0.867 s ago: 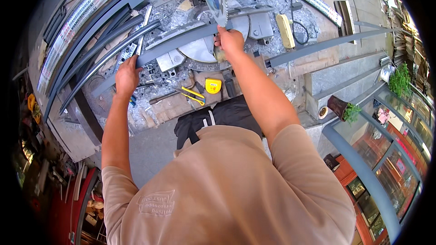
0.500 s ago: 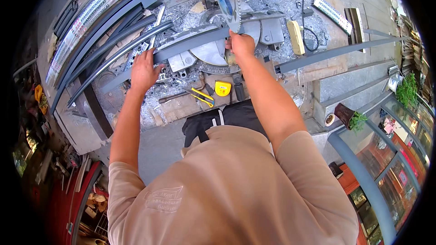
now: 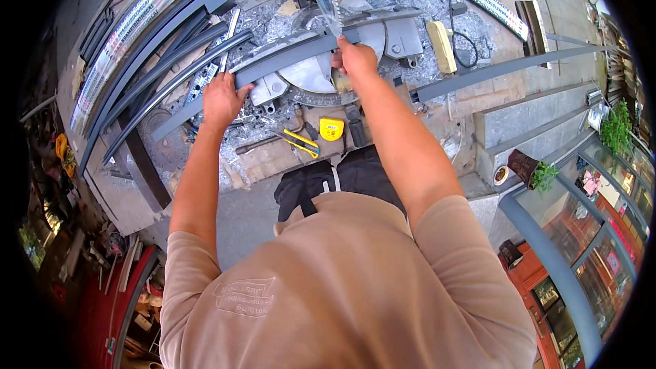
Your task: The person measures a rectangular metal frame using a tape measure, then selects a metal beam from a pile, marks it, and cuts it using a power miter saw.
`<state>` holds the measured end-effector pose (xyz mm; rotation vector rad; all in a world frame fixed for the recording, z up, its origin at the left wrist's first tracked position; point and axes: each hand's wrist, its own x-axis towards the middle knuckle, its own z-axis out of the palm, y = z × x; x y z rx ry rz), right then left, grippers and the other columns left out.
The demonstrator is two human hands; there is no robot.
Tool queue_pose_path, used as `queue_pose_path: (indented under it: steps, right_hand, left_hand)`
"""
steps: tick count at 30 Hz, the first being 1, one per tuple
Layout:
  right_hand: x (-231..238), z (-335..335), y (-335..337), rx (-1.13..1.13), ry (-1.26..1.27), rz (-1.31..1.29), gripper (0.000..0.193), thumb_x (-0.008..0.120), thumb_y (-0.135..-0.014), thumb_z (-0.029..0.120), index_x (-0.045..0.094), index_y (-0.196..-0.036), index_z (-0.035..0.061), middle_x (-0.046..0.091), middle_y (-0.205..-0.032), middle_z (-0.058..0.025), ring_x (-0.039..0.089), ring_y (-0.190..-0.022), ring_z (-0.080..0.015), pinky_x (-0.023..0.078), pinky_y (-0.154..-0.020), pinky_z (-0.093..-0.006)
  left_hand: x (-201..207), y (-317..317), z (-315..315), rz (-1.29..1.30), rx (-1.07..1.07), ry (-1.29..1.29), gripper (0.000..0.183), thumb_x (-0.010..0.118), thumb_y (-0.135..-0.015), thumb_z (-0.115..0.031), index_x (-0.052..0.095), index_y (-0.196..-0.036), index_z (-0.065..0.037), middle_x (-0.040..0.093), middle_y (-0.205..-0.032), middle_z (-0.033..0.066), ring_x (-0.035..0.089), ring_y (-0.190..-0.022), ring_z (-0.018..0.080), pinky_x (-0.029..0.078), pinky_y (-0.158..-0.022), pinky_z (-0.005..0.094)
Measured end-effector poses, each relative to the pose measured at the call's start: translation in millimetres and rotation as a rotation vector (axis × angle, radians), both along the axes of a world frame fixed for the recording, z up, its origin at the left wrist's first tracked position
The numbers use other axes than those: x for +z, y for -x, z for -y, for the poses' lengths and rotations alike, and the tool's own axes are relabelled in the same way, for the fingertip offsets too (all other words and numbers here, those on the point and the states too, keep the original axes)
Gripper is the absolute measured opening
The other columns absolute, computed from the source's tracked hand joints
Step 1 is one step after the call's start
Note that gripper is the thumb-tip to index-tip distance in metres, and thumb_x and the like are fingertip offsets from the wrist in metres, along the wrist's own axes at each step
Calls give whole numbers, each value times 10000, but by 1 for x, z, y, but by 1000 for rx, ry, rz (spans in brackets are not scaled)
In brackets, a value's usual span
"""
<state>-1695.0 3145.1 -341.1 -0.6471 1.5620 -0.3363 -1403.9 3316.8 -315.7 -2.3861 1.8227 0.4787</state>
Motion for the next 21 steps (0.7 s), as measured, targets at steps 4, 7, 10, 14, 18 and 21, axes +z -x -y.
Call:
queue_pose_path:
  steps: [4,7,10,14,18,21]
  right_hand:
    - [3,15,37,-60,-7,10,373,644,-1080,363,721,-985,11,734,-808,-68,626,-613,-146,452,-527,-294]
    - [35,63,89,-120,186,-44,386,615,-1094,358,720,-961,12,711,-808,-60,581,-620,-130,435,-527,-295]
    - [135,134,97,-152,595,-66,340,622,-1064,316,719,-1079,-9,737,-898,-107,666,-723,-164,467,-570,-278]
    - [303,179,44,317,954,-74,690,546,-1060,610,559,-1505,84,698,-1221,-197,690,-1004,-260,560,-903,-398]
    - [357,159,-28,697,1025,-244,536,564,-1081,466,661,-1361,19,741,-1143,-138,702,-921,-201,567,-846,-350]
    - [338,181,-27,801,1048,-85,383,608,-1060,280,698,-1320,13,748,-1186,-127,703,-1047,-208,553,-923,-338]
  left_hand:
    - [-9,-1,-3,12,-11,67,674,707,-941,-617,682,-1195,6,731,-1089,163,685,-1085,349,501,-966,491]
    - [1,4,2,-43,33,54,629,751,-934,-565,660,-1113,31,720,-1080,222,689,-1066,401,509,-954,524]
    - [-4,9,2,-13,55,41,663,748,-934,-576,634,-1143,42,722,-1099,236,686,-1085,402,505,-976,522]
    - [-17,5,-4,25,18,134,694,707,-928,-647,651,-1108,21,730,-1036,201,693,-1041,377,510,-942,501]
    - [-17,5,-3,47,22,96,687,697,-940,-644,645,-1112,19,730,-1025,203,697,-1036,383,510,-938,502]
    - [-11,8,5,43,16,91,694,712,-924,-649,646,-1108,16,732,-1031,204,698,-1042,377,515,-943,491]
